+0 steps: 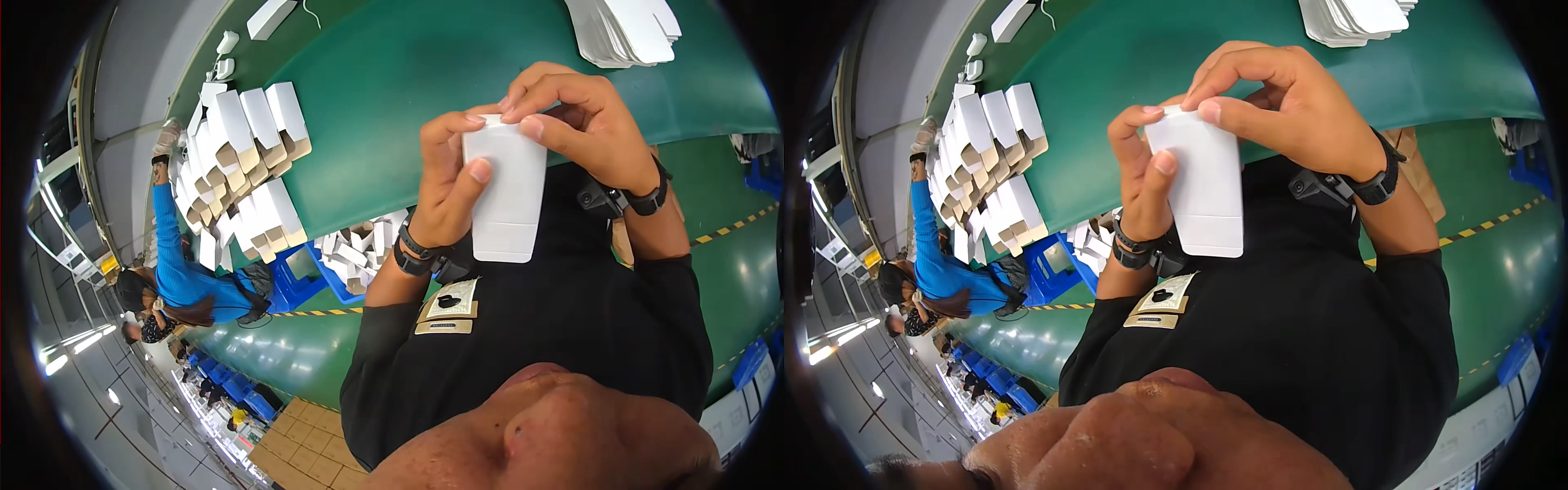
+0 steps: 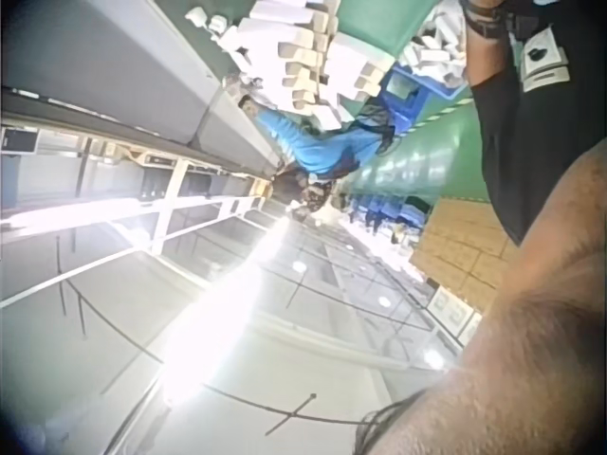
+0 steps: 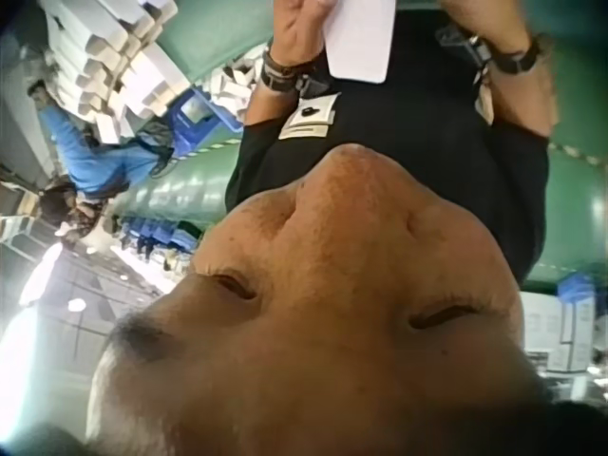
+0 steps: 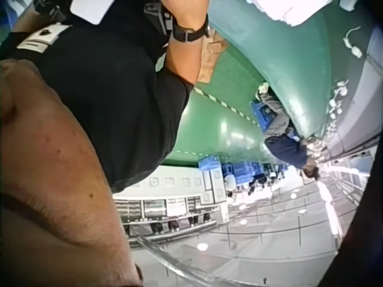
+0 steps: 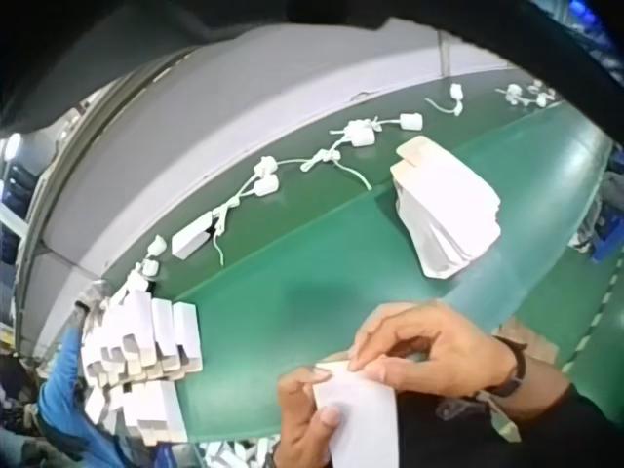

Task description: Folding white cardboard sheets into small boxes at an assembly line station.

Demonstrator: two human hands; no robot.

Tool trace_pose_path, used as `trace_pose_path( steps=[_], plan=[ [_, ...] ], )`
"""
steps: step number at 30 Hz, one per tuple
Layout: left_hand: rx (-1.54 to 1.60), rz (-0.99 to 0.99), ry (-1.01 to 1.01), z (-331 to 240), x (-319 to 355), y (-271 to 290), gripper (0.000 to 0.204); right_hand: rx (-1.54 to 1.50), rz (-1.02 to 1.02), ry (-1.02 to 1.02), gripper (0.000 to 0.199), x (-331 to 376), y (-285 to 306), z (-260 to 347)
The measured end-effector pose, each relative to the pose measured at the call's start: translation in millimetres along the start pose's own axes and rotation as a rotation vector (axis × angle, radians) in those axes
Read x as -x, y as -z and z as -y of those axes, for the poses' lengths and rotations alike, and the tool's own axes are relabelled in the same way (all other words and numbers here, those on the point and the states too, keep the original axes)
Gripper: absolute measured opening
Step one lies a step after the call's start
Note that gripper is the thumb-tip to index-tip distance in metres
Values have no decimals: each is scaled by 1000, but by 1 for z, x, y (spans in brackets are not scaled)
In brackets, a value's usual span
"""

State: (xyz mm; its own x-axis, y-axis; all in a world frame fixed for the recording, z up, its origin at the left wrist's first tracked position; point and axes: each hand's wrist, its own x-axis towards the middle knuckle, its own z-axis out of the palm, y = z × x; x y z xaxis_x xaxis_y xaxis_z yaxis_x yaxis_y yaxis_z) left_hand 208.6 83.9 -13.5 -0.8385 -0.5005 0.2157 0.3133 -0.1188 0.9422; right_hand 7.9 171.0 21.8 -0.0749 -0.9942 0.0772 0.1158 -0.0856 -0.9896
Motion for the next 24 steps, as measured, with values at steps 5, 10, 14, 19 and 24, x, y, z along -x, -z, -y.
trace_pose_path(
  steps=[5, 10, 14, 19, 24],
  plan=[
    [64, -97, 31, 0, -5, 5, 34, 21, -60, 168, 23, -1, -10, -24],
    [111, -181, 153, 2, -15, 11, 39, 96, -66, 132, 29, -2, -4, -23],
    [116, -437, 260, 7, -62, 59, 39, 774, -344, 374, 39, 3, 23, 11],
    [149, -688, -29, 39, -145, 203, 21, 1597, -592, 283, 51, 20, 64, 26],
    [70, -870, 151, 42, -188, 243, 28, 1604, -538, 132, 52, 32, 82, 20]
  ],
)
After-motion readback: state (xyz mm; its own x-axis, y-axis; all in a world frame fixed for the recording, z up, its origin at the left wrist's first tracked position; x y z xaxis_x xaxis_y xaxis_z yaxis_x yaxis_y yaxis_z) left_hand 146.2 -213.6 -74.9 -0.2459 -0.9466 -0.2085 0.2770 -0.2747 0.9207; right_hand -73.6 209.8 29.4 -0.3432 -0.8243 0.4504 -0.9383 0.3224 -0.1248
